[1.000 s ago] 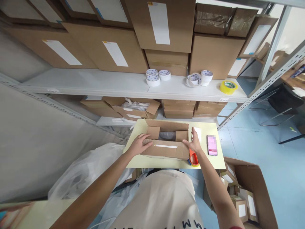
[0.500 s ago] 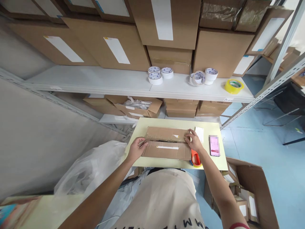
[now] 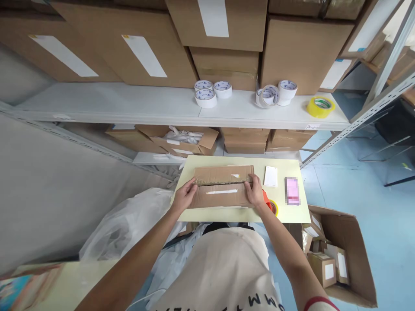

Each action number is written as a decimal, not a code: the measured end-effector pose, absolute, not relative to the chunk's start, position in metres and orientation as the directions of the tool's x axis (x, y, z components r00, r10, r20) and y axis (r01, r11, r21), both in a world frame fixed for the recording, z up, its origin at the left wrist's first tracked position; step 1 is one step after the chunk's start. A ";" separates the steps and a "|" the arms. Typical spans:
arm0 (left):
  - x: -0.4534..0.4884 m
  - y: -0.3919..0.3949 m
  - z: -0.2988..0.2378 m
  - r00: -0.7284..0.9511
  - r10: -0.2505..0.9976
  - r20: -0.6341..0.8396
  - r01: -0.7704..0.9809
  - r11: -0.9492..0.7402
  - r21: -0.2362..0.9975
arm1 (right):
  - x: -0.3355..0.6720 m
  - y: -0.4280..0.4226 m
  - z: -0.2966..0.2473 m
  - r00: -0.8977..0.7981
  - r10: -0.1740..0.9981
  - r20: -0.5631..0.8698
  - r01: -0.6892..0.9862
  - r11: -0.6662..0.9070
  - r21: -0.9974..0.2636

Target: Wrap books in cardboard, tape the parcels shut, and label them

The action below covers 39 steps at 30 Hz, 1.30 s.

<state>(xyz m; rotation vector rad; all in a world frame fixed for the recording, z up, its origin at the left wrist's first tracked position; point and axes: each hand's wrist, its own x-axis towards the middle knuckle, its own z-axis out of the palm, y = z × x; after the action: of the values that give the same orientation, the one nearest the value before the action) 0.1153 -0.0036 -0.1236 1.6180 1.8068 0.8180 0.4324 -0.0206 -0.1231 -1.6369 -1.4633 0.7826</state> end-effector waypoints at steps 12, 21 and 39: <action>0.134 -0.013 -0.092 0.389 0.917 -0.086 0.896 -0.355 0.267 | 0.433 -0.014 -0.110 0.104 0.994 0.028 0.619 -0.043 -0.784; 0.135 -0.006 -0.074 0.400 0.911 -0.104 0.892 -0.361 0.271 | 0.485 -0.101 -0.139 0.249 0.952 -0.177 0.733 -0.305 -0.608; 0.131 0.042 -0.072 0.599 0.793 -0.111 0.784 -0.553 0.283 | 0.492 -0.113 -0.119 0.535 0.827 -0.173 0.648 -0.533 -0.545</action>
<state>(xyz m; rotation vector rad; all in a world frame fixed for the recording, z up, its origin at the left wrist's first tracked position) 0.1310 0.0417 -0.0720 2.5268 1.2834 0.0423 0.4915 -0.1129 -0.1188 -2.3586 -1.2044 0.5845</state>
